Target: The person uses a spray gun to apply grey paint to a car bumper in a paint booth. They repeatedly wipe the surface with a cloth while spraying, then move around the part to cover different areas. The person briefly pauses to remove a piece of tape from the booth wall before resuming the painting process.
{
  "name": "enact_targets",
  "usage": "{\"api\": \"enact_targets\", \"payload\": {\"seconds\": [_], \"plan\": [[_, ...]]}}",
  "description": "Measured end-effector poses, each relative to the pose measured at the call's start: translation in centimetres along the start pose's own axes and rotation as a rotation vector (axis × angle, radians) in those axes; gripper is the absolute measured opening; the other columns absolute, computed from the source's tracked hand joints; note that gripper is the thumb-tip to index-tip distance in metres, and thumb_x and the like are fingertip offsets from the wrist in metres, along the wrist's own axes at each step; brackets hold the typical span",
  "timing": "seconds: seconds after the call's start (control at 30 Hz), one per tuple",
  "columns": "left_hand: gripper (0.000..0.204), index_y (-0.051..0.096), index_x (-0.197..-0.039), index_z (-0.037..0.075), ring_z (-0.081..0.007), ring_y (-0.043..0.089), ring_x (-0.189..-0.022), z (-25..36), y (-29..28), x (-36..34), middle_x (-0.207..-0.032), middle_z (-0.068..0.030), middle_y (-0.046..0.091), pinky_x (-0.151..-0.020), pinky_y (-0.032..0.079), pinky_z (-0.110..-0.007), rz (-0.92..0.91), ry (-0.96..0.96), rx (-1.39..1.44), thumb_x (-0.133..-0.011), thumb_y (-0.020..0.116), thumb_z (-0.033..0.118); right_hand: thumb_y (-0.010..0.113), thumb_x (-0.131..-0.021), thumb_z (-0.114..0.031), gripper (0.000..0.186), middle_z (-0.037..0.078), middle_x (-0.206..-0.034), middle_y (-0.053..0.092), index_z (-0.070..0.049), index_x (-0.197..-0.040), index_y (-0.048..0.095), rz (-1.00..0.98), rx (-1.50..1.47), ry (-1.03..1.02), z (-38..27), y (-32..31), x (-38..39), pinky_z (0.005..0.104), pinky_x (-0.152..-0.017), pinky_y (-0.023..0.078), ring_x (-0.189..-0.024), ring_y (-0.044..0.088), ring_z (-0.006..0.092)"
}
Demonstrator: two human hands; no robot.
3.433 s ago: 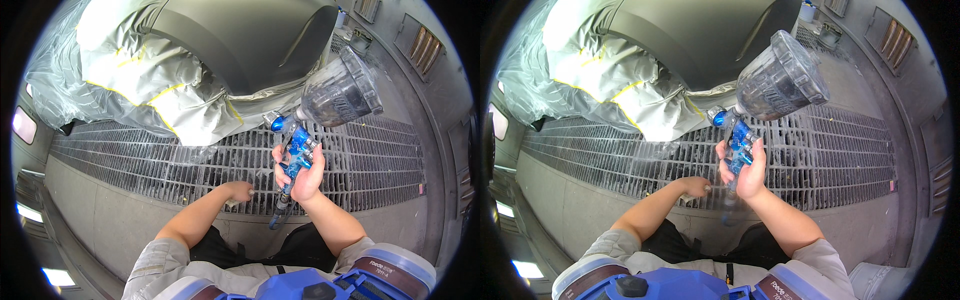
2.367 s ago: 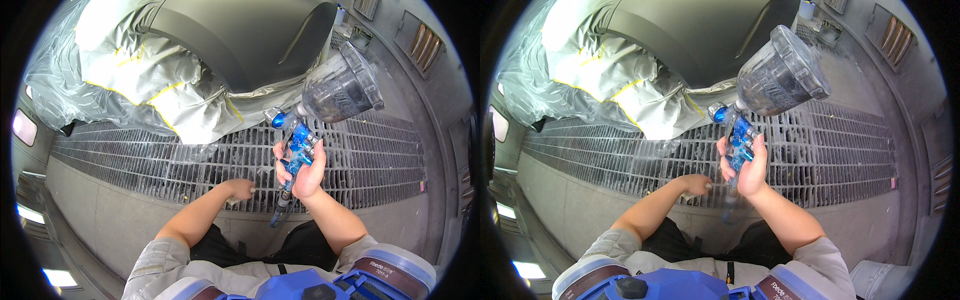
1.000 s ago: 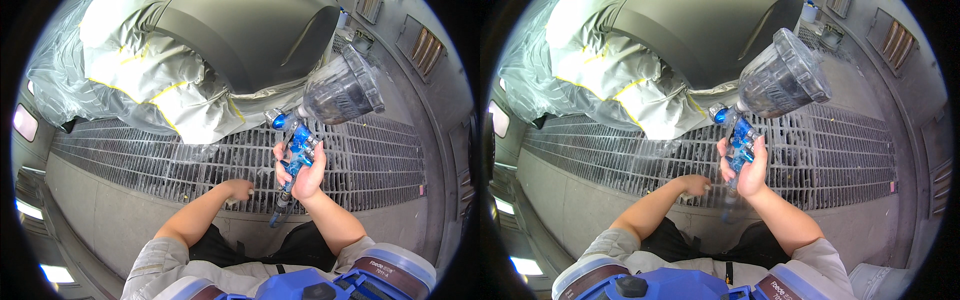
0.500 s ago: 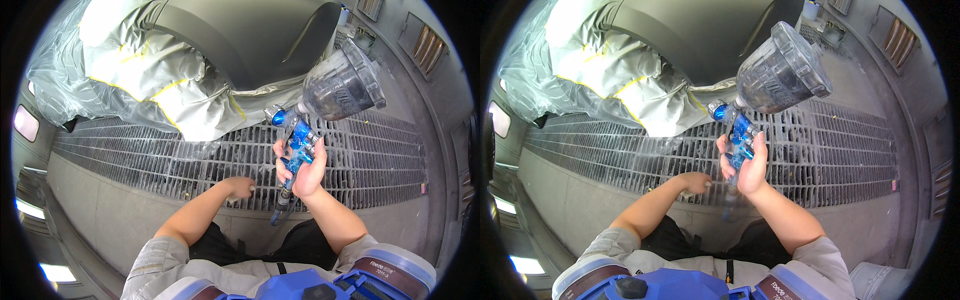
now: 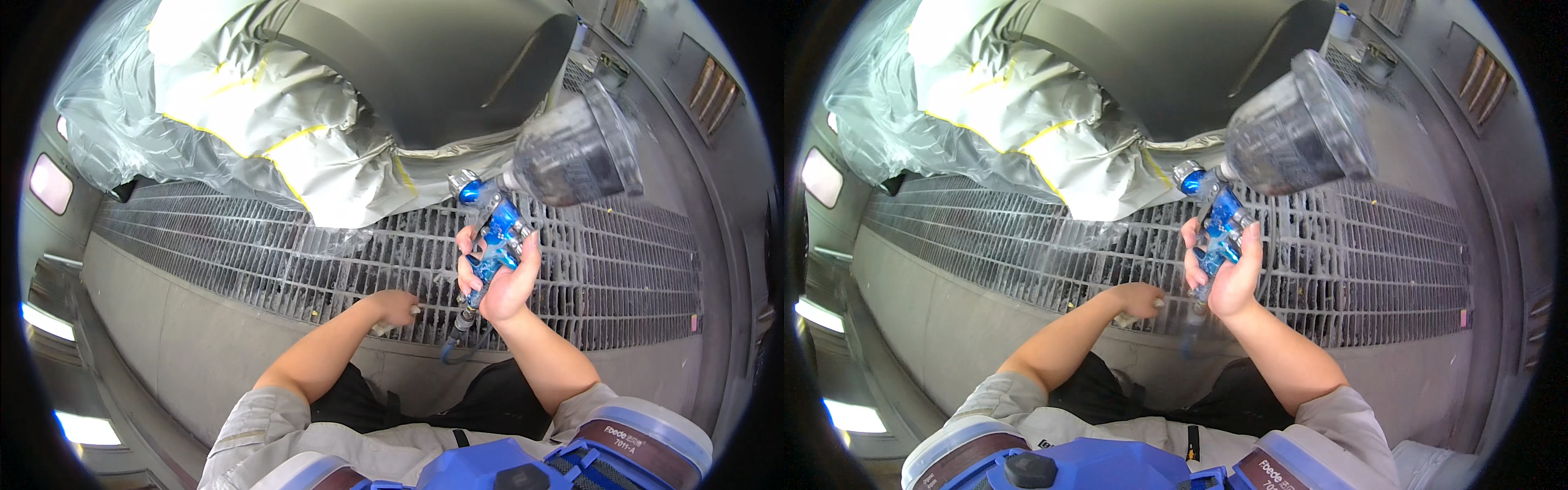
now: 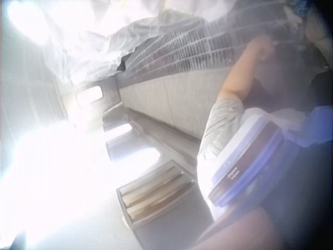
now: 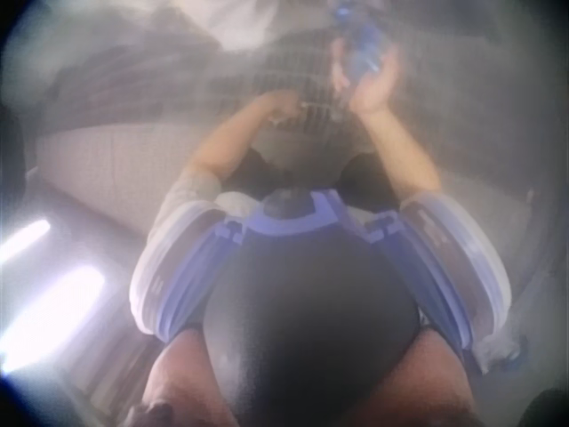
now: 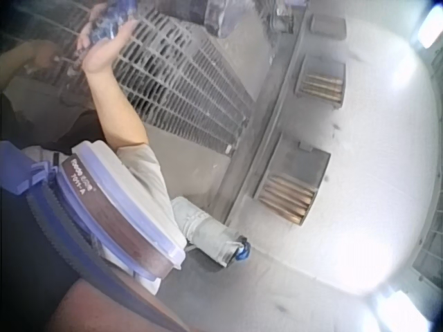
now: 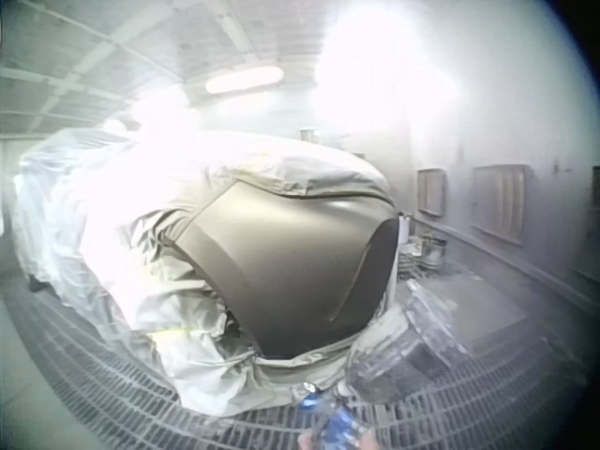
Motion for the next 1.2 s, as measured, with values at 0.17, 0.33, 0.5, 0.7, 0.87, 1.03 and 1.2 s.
{"api": "enact_targets", "payload": {"seconds": [0.17, 0.33, 0.5, 0.7, 0.87, 1.03, 1.2], "plan": [[0.043, 0.074, -0.12, 0.006, -0.0419, 0.071, -0.11, 0.0, -1.7, 2.3, -0.115, -0.0219, 0.076, -0.095, 0.056, -0.05, 0.102, 0.009, 0.018, -0.084, 0.07, 0.028, 0.026, -0.093, -0.09, 0.098, 0.01, -0.104, 0.055, 0.001, -0.12, 0.051, -0.133, 0.005, -0.121, 0.1, 2.5, -0.4, 0.0297, -0.047, 0.043, -0.051, 0.047, 0.0117], [0.041, 0.075, -0.116, 0.005, -0.0423, 0.071, -0.109, -1.1, -1.9, 4.1, -0.113, -0.0232, 0.076, -0.094, 0.056, -0.051, 0.08, -0.052, 0.021, -0.084, 0.07, 0.031, 0.026, -0.092, -0.091, 0.1, 0.01, -0.105, 0.055, 0.002, -0.119, 0.051, -0.185, -0.008, -0.138, 1.5, 4.2, -1.4, 0.0292, -0.047, 0.043, -0.051, 0.047, 0.0116], [0.039, 0.076, -0.11, 0.004, -0.0422, 0.072, -0.105, -2.9, -1.2, 6.1, -0.109, -0.0228, 0.077, -0.09, 0.057, -0.052, 0.096, -0.03, 0.024, -0.083, 0.069, 0.031, 0.03, -0.092, -0.089, 0.099, 0.012, -0.107, 0.056, 0.003, -0.122, 0.05, -0.222, -0.049, -0.144, 3.7, 5.9, -3.1, 0.0288, -0.048, 0.044, -0.052, 0.048, 0.0116], [0.046, 0.076, -0.113, 0.004, -0.0434, 0.072, -0.102, -5.6, -0.6, 8.1, -0.106, -0.0244, 0.076, -0.092, 0.055, -0.05, -0.006, -0.041, 0.107, -0.093, 0.066, 0.044, 0.028, -0.092, -0.09, 0.099, 0.011, -0.105, 0.055, 0.003, -0.116, 0.05, -0.184, -0.009, -0.103, 7.8, 7.2, -4.8, 0.0286, -0.046, 0.043, -0.051, 0.047, 0.0117], [0.067, 0.076, -0.106, -0.006, -0.0463, 0.07, -0.108, -6.4, -2.2, 8.5, -0.111, -0.0289, 0.075, -0.098, 0.054, -0.051, 0.063, -0.043, 0.216, -0.102, 0.057, 0.058, 0.031, -0.09, -0.091, 0.099, 0.011, -0.104, 0.054, 0.002, -0.118, 0.049, -0.185, 0.074, -0.018, 9.8, 8.4, -4.4, 0.0299, -0.048, 0.044, -0.052, 0.047, 0.0124], [0.086, 0.074, -0.109, -0.013, -0.0481, 0.068, -0.115, -7.4, -4.3, 5.7, -0.119, -0.0344, 0.071, -0.103, 0.051, -0.051, 0.108, -0.117, 0.259, -0.105, 0.043, 0.067, 0.032, -0.09, -0.091, 0.101, 0.011, -0.103, 0.055, 0.001, -0.129, 0.047, -0.211, 0.167, -0.058, 8.2, 9.8, -3.2, 0.0295, -0.05, 0.046, -0.053, 0.049, 0.0117], [0.091, 0.073, -0.111, -0.014, -0.0495, 0.066, -0.119, -6.5, -8.2, 4.3, -0.12, -0.0375, 0.07, -0.106, 0.05, -0.051, 0.23, -0.084, 0.34, -0.104, 0.042, 0.071, 0.036, -0.088, -0.092, 0.111, 0.013, -0.099, 0.055, -0.015, -0.165, 0.017, -0.241, 0.214, -0.023, 5.3, 11.4, -1.2, 0.0282, -0.045, 0.045, -0.049, 0.048, 0.0121]]}}
Point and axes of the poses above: each hand's wrist, its own x-axis away from the middle knuckle, its own y-axis out of the palm, z = x × y, the point moved 10 cm from there along -x, towards the middle knuckle
